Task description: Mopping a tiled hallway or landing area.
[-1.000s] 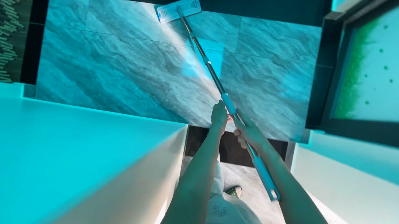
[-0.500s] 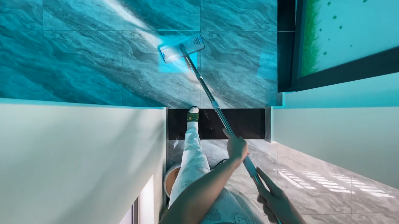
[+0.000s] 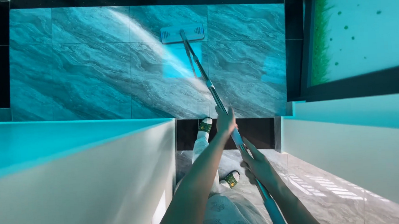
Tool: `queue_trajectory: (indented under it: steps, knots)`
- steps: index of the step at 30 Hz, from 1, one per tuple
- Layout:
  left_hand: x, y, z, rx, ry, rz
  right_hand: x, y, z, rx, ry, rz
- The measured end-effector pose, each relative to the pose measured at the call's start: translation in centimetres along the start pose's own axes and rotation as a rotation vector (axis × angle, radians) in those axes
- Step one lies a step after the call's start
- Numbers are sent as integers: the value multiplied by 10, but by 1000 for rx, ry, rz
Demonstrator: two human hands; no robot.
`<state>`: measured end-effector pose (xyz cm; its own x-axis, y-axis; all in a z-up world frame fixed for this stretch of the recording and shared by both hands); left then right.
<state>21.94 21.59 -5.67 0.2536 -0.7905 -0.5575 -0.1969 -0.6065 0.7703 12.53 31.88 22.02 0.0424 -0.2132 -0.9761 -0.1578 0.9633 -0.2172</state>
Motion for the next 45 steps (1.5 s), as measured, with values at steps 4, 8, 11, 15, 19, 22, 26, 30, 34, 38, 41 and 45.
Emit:
queue_trajectory:
  steps: [4,8,11,15,19,22,26,30,34,38,41,45]
  knots:
    - [130,-32,-27,169,170,129,78,-74,42,154,-182,-151]
    - [175,11,-86,33,153,177,139,-170,68,43,-95,-218]
    - [205,42,-110,31,162,208,211,-230,70,176,-218,-279]
    - [223,75,-114,-13,103,295,230,-286,63,209,-287,-275]
    - [184,132,-111,-267,-25,51,236,-284,44,245,-334,-261]
    - [204,87,-65,-417,-102,212,215,-260,39,205,-305,-296]
    - [133,94,-60,-310,-113,139,166,-187,26,158,-214,-290]
    - [99,19,-6,-5,-102,264,121,-83,-4,199,-171,-171]
    - [44,-93,89,-212,-420,56,63,34,-37,237,-131,-103]
    - [-103,-69,99,-360,-253,-173,10,145,-67,268,-77,-23]
    - [-199,-50,96,-255,-186,-136,-38,202,-83,263,-36,-22]
    - [-277,-59,108,-130,-208,-166,-68,261,-102,243,52,103]
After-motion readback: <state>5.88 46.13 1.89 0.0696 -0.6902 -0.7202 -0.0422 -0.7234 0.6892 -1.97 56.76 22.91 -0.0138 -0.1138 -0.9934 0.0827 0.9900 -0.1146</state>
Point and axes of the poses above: each hand's wrist, its own x-axis towards the middle knuckle, its own z-axis out of the palm, y = z × x, the point moved 4 cm from there along x, towards the middle knuckle, and after that the axes turned 13 degrees about z, right-handed, at the moved point
